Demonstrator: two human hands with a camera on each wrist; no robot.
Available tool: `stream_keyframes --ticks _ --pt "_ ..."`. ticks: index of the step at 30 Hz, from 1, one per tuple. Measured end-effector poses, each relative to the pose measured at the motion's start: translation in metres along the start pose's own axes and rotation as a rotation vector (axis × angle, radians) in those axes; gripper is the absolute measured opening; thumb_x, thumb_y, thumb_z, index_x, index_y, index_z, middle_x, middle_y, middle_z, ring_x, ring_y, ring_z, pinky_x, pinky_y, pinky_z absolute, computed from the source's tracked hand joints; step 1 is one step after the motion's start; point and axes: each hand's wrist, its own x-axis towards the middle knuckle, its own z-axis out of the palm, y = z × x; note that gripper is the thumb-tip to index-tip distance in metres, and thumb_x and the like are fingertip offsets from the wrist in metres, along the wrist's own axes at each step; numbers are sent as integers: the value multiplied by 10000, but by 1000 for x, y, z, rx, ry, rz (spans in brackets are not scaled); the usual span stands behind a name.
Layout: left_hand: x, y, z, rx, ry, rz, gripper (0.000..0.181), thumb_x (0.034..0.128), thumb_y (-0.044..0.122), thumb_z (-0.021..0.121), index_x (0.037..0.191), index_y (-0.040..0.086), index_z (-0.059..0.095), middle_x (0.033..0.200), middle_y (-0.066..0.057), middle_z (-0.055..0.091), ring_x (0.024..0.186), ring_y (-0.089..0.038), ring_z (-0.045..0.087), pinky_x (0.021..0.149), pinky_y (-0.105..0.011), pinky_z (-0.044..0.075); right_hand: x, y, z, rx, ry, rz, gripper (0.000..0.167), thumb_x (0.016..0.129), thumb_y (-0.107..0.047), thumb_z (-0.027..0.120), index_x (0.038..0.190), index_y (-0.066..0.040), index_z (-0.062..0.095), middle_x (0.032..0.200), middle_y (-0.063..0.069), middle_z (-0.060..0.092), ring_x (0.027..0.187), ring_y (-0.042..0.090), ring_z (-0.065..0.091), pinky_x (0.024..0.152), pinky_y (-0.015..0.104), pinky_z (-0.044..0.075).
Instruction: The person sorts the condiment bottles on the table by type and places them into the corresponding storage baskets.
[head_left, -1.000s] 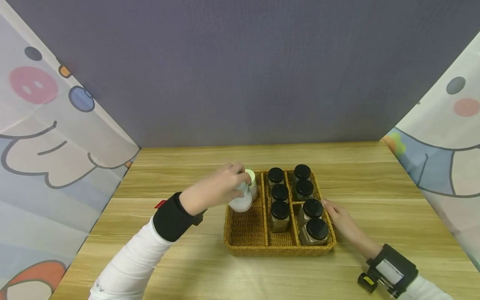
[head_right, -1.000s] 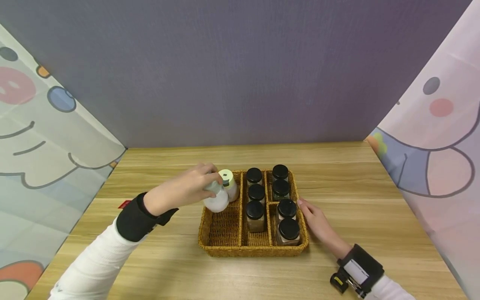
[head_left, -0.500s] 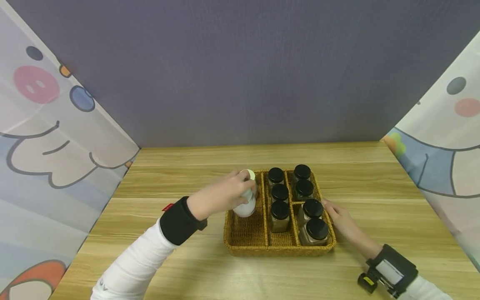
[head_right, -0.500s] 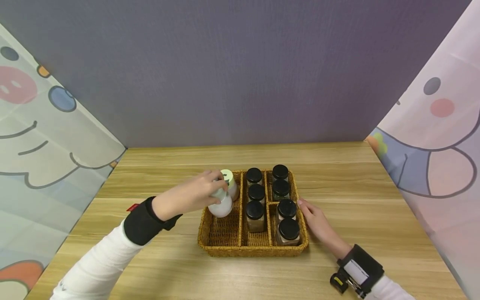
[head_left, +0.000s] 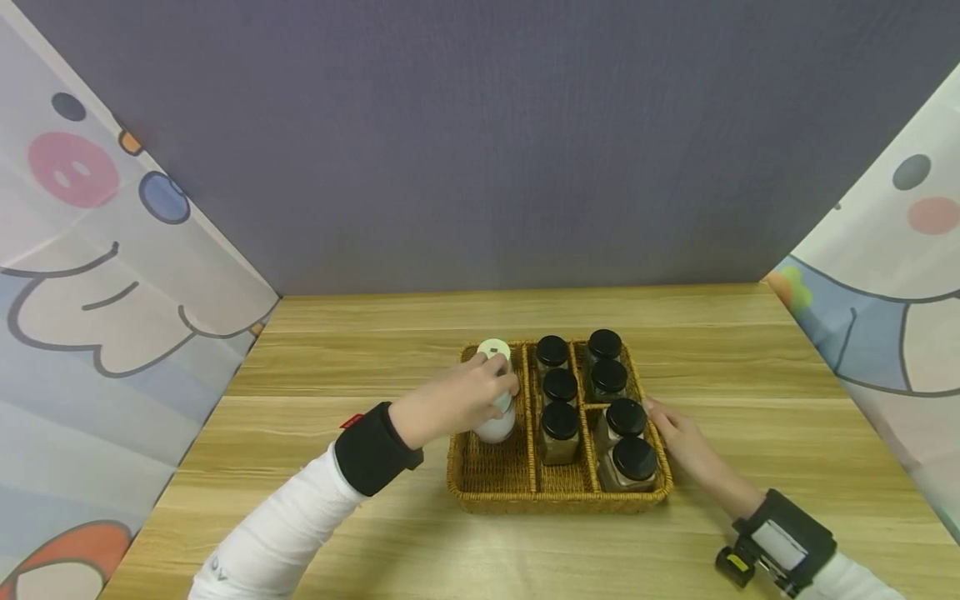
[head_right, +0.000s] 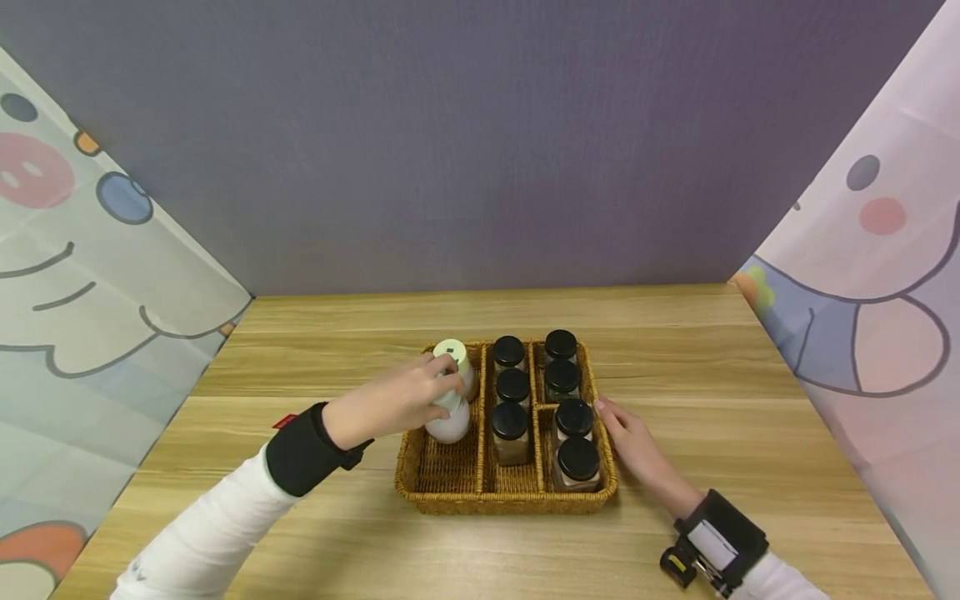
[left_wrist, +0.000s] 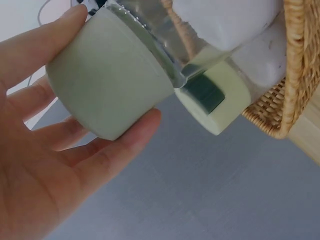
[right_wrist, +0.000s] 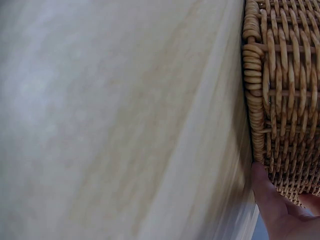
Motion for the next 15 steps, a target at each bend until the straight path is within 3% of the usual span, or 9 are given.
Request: stream_keyframes --ticks 8,15 --pt "1 1 5 41 5 14 226 758 178 693 954 94 619 940 -62 532 731 -183 510 644 -202 472 0 1 1 2 13 -16 543 979 -296 254 1289 147 310 1335 326 266 1230 471 227 1010 568 196" --pt "3 0 13 15 -4 27 259 751 183 697 978 86 619 951 -71 533 764 -189 516 677 -208 478 1 2 1 12 15 -26 540 979 -282 248 1281 162 306 1327 342 262 1226 484 219 1006 576 194"
